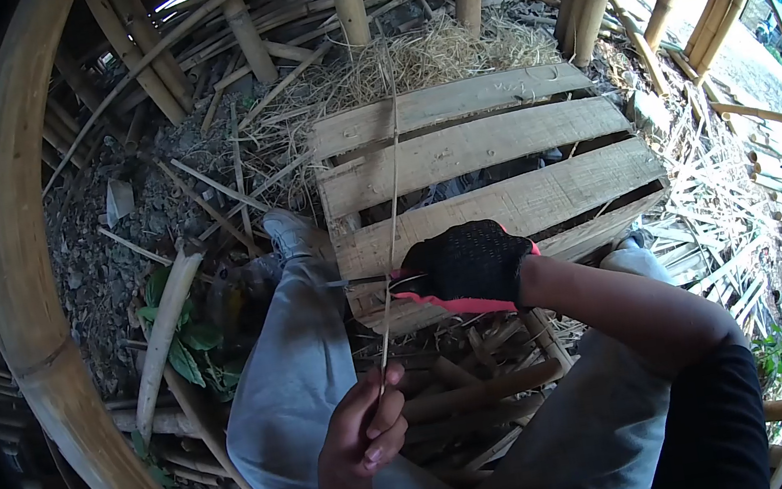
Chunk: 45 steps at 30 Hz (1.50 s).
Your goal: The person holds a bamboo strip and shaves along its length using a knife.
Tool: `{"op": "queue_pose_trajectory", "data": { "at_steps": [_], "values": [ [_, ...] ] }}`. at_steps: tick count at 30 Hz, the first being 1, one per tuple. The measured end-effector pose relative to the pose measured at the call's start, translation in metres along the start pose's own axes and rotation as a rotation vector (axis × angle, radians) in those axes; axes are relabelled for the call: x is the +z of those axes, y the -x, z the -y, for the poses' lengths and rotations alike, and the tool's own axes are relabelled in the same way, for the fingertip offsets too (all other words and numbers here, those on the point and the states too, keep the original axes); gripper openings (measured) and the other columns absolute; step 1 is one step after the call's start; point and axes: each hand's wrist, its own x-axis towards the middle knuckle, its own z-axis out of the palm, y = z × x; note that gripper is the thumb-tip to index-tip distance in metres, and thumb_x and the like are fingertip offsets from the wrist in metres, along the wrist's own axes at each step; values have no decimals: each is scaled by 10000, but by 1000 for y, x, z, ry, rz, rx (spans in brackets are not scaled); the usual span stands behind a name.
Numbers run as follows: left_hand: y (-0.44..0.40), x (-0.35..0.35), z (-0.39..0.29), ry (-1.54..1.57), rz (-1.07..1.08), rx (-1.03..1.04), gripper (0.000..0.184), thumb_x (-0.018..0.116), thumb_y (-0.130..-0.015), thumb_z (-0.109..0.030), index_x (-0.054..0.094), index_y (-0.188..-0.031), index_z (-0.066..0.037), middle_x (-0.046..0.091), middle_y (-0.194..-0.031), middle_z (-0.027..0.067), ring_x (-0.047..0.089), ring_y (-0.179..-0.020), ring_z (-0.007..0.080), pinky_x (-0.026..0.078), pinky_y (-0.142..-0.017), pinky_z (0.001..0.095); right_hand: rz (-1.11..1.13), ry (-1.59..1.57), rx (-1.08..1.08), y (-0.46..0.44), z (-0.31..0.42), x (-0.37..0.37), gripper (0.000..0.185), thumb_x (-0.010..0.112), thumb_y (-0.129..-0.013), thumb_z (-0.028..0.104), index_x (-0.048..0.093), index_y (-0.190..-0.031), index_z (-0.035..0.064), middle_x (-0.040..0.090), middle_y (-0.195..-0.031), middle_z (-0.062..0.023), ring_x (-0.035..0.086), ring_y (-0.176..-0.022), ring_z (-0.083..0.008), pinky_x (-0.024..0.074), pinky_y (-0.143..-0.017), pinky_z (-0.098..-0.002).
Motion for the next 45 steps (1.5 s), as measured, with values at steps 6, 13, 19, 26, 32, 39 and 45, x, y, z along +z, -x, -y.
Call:
{"op": "queue_pose_trajectory", "data": {
  "at_steps": [6,13,19,26,32,39,45],
  "values": [
    [7,-1,-4,51,-31,-47,226,324,-1058,-316,429,-1021,-119,354,-511,-12,395,-309,90,321,-255,216,170,-29,206,-3,17,-14,543,406,-957,556,705,-990,103,696,-930,-159,668,-871,-359,531,-772,-442],
    [1,-15,-3,162,88,-51,232,309,-1061,-320,424,-997,-128,378,-494,-22,395,-288,71,296,-251,211,-10,59,-96,15,21,-2,335,519,-939,412,697,-1057,156,687,-865,-105,683,-811,-284,544,-650,-408],
    [-1,-12,-1,62,-66,-35,242,318,-1059,-322,427,-987,-119,402,-490,-22,364,-271,64,273,-256,213,-50,148,-303,31,33,14,238,631,-843,347,693,-1040,230,653,-848,-5,671,-694,-218,492,-492,-372],
    [0,-14,1,344,43,-48,260,250,-1072,-273,422,-991,-96,410,-491,-4,356,-271,69,239,-253,197,287,40,-55,23,37,5,222,625,-850,364,692,-1008,223,651,-851,-6,667,-664,-219,483,-480,-376],
    [0,-18,4,474,140,-28,257,215,-1072,-236,400,-1008,-70,416,-496,9,363,-274,73,222,-240,189,-106,173,-263,17,9,21,226,615,-867,398,680,-969,207,651,-782,7,668,-655,-227,500,-515,-368],
    [-3,-17,11,617,244,33,247,203,-1054,-159,407,-1008,-27,479,-515,71,419,-280,85,260,-235,181,106,210,-90,17,19,11,329,524,-919,471,676,-998,190,689,-811,-16,690,-752,-226,536,-590,-378],
    [1,-20,4,767,349,30,220,202,-1044,-138,387,-1008,-23,491,-534,97,429,-281,108,298,-236,182,-39,230,-49,5,-15,8,297,575,-902,430,683,-955,158,664,-753,-67,675,-712,-253,528,-589,-392]
  ]
}}
